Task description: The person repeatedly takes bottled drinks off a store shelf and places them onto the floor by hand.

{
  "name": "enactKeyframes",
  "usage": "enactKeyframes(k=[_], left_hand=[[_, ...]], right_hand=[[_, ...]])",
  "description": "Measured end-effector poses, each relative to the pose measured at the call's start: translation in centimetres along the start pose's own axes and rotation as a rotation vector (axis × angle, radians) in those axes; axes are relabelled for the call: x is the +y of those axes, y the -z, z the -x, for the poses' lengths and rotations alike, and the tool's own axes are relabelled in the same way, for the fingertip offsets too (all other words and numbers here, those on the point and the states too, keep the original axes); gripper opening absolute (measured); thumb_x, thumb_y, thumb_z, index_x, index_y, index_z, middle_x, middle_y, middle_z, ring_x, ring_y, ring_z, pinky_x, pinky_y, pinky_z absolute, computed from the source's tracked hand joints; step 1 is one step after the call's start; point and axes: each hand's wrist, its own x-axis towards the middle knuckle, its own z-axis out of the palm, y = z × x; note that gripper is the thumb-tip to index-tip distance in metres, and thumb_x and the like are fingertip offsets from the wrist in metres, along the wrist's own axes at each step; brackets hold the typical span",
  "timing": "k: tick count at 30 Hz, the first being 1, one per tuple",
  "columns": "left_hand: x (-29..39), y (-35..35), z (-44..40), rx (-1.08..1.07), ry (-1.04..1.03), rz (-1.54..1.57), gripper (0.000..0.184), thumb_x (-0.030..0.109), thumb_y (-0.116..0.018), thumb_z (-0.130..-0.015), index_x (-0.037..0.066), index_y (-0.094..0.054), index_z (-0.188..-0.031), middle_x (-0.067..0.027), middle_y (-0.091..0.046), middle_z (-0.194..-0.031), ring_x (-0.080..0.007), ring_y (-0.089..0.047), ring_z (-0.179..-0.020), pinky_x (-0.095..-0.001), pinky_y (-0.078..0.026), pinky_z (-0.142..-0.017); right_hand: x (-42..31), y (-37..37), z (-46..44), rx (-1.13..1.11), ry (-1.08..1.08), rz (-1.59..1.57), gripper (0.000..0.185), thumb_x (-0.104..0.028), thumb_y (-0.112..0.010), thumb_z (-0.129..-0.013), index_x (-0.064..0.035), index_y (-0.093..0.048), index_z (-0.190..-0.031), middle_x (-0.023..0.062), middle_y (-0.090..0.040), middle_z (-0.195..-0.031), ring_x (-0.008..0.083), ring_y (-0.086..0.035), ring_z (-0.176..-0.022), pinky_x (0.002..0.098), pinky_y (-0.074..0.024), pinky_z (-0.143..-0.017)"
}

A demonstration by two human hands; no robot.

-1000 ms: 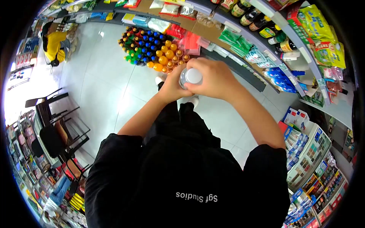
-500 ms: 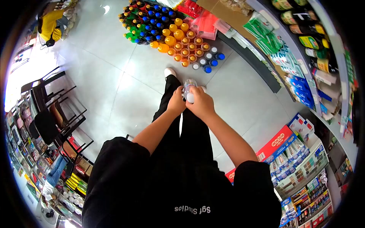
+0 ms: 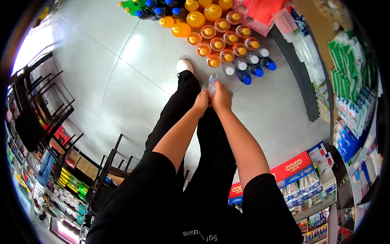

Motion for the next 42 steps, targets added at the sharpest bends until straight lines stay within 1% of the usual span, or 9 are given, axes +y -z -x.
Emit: enactKeyframes(k=[3,19,22,29,31,32,34,39,42], left_hand=[[-1.0,-0.1,-3.5,-0.064,0.112,0.128,0.03,0.04,-0.041,-0.087,0.015,-0.05,-0.075,0.0012,-0.051,-0.073,-0.0159,-0.05,-0.075,-0.0355,-0.039,-0.077],[-1.4,0.0,-13.9,-0.21,0.259,0.35,0.042,0.041,-0.036,-0.084,0.005,-0.057,-0.09,-0.0083,-0.062,-0.085,-0.0225,-0.058,-0.079,-0.0332,-0.044,-0.079],[0.2,-0.8,-11.5,-0.2,0.203,0.333,0.044,0.04,-0.036,-0.086,0.003,-0.056,-0.098,-0.0121,-0.062,-0.095,-0.023,-0.058,-0.086,-0.0336,-0.043,-0.082],[1.4,-1.7,-8.4,-0.05,0.019,0.134,0.049,0.043,-0.036,-0.086,0.01,-0.048,-0.119,-0.0098,-0.056,-0.109,-0.021,-0.054,-0.091,-0.0337,-0.041,-0.08],[3.2,-2.2,-4.9,-0.119,0.056,0.094,0.052,0.042,-0.038,-0.086,0.013,-0.041,-0.129,-0.0114,-0.052,-0.117,-0.0217,-0.052,-0.098,-0.035,-0.039,-0.086],[3.6,-2.2,-3.3,-0.127,0.044,0.089,0.052,0.042,-0.038,-0.086,0.013,-0.041,-0.129,-0.0114,-0.052,-0.117,-0.0217,-0.052,-0.098,-0.035,-0.039,-0.086],[4.4,-2.3,0.1,-0.12,0.056,-0.026,0.05,0.041,-0.04,-0.086,0.012,-0.042,-0.127,-0.0099,-0.054,-0.113,-0.0216,-0.053,-0.096,-0.0374,-0.04,-0.085],[6.8,-3.4,8.2,-0.147,0.039,-0.277,0.038,0.032,-0.045,-0.085,0.011,-0.048,-0.117,-0.0052,-0.058,-0.098,-0.0174,-0.055,-0.088,-0.0342,-0.043,-0.075],[8.4,-4.5,13.3,-0.224,-0.116,-0.476,0.036,0.03,-0.047,-0.085,0.01,-0.05,-0.115,-0.0047,-0.058,-0.098,-0.0163,-0.055,-0.088,-0.0329,-0.043,-0.074]], right_hand=[[1.8,-2.7,-2.6,-0.014,-0.018,0.011,0.042,-0.017,-0.066,-0.071,-0.0085,-0.043,-0.105,0.0183,-0.054,-0.099,0.0392,-0.057,-0.087,0.0481,-0.0463,-0.069],[3.4,-6.9,-7.8,0.092,-0.138,0.031,0.042,-0.011,-0.059,-0.075,-0.0108,-0.041,-0.114,0.0216,-0.05,-0.099,0.0404,-0.057,-0.084,0.0473,-0.0467,-0.069],[3.5,-7.0,-7.6,0.213,-0.054,0.009,0.032,-0.012,-0.048,-0.084,-0.0085,-0.045,-0.115,0.0217,-0.05,-0.103,0.0376,-0.059,-0.086,0.0452,-0.0494,-0.069],[2.1,-4.9,-4.5,0.176,-0.129,-0.158,0.038,-0.011,-0.054,-0.079,-0.0081,-0.041,-0.115,0.0216,-0.049,-0.103,0.0385,-0.057,-0.088,0.0453,-0.049,-0.069],[2.4,-4.5,-3.1,0.189,-0.146,-0.477,0.038,-0.011,-0.057,-0.078,-0.0068,-0.042,-0.112,0.0211,-0.049,-0.101,0.0382,-0.057,-0.088,0.045,-0.0488,-0.068],[1.5,-2.8,-2.2,0.198,-0.148,-0.584,0.038,-0.012,-0.057,-0.077,-0.0064,-0.042,-0.112,0.021,-0.049,-0.1,0.0381,-0.056,-0.088,0.0449,-0.0487,-0.068],[-0.2,1.4,1.7,0.221,-0.036,-0.11,0.04,-0.01,-0.059,-0.075,-0.0049,-0.042,-0.11,0.0199,-0.048,-0.1,0.0381,-0.056,-0.087,0.0443,-0.0489,-0.068],[-2.0,9.5,7.3,0.126,-0.23,-0.202,0.043,-0.012,-0.059,-0.075,-0.0027,-0.043,-0.114,0.0193,-0.047,-0.11,0.0377,-0.054,-0.095,0.0427,-0.0474,-0.077],[-1.2,12.1,10.0,0.289,-0.112,-0.289,0.045,-0.012,-0.059,-0.074,-0.0024,-0.043,-0.116,0.0192,-0.048,-0.109,0.0379,-0.054,-0.094,0.0413,-0.0464,-0.079]])
